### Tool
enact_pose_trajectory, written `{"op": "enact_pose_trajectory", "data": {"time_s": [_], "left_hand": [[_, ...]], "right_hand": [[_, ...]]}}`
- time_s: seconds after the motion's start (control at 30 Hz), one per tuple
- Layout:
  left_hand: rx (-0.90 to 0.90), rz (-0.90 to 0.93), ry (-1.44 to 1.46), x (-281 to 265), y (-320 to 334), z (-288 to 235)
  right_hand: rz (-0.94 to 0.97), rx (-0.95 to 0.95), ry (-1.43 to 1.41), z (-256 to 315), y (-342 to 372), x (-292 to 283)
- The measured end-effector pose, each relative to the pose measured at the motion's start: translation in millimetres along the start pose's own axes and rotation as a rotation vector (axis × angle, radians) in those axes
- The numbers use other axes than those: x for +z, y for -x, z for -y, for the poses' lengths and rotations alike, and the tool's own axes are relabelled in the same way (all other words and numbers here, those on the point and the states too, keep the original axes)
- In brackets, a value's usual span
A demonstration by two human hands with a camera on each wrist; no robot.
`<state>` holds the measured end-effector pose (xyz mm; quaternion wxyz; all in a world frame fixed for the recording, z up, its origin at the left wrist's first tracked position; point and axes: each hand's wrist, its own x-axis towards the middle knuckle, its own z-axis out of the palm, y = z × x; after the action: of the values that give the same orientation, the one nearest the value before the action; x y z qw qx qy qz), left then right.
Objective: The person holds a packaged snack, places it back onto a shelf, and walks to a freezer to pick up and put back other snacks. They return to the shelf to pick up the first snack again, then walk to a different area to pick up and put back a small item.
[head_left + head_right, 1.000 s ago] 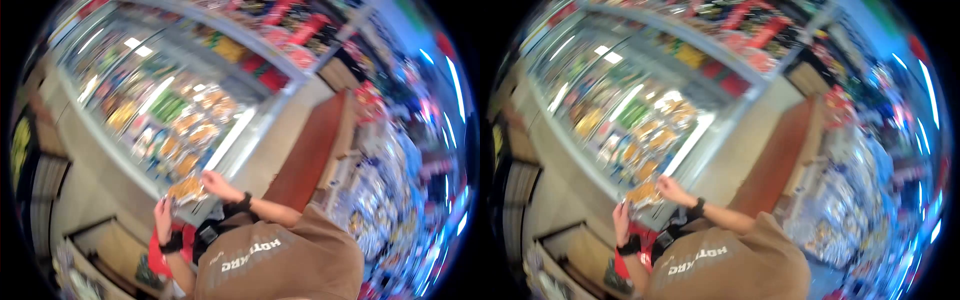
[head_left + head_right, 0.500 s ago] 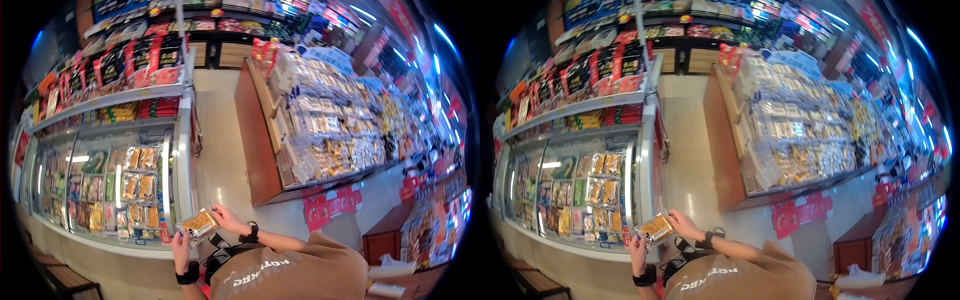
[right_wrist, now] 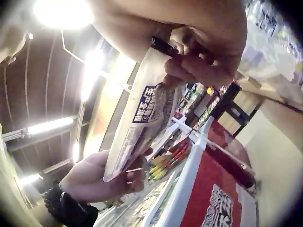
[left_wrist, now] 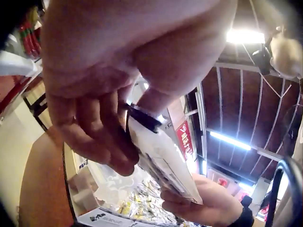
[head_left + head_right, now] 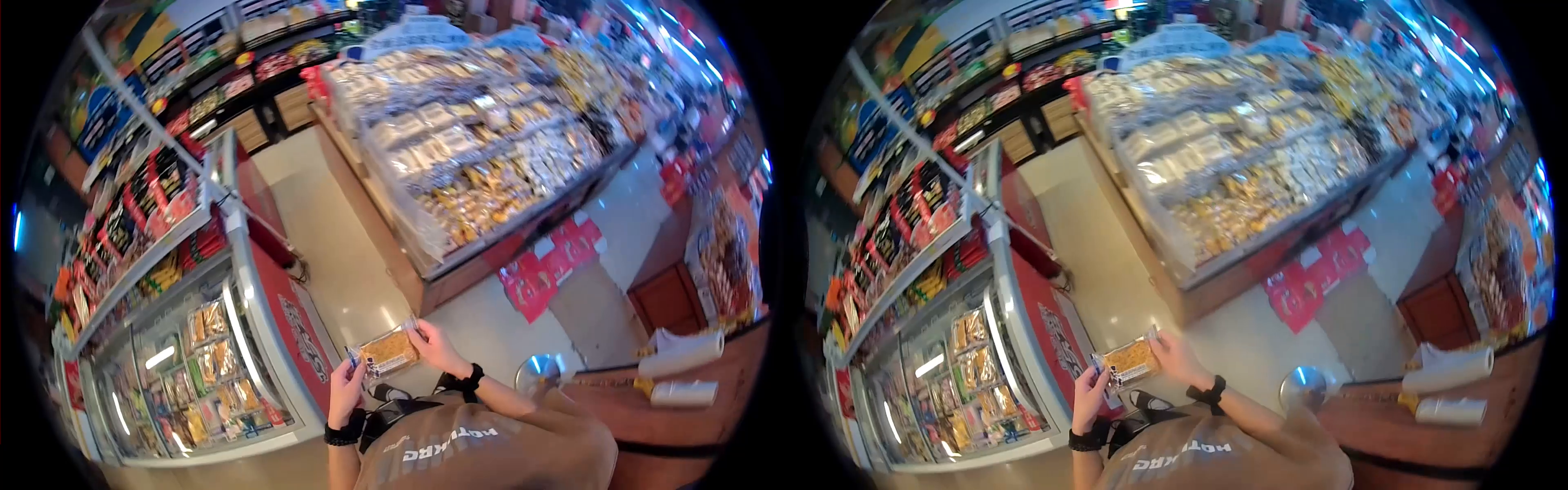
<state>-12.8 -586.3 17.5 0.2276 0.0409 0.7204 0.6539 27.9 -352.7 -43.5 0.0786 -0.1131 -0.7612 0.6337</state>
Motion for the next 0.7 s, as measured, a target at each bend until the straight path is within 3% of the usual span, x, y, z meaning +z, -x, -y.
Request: {"op": "enact_pose_trajectory", "data": {"time_s": [0.23,0.33,0.7], "left_hand": [[0.014,0.238,-0.085,73,-18,14],[0.062,0.38,-0.267,109,-22,-8],[0.067,0.765,-0.36,229,-40,-48]], "right_hand": [[-0.207,0.001,0.145,30,59,-89],[-0.314,0.038,0.133,37,88,-121],[-0.769,0.084,0.11,17,153,-197]]}}
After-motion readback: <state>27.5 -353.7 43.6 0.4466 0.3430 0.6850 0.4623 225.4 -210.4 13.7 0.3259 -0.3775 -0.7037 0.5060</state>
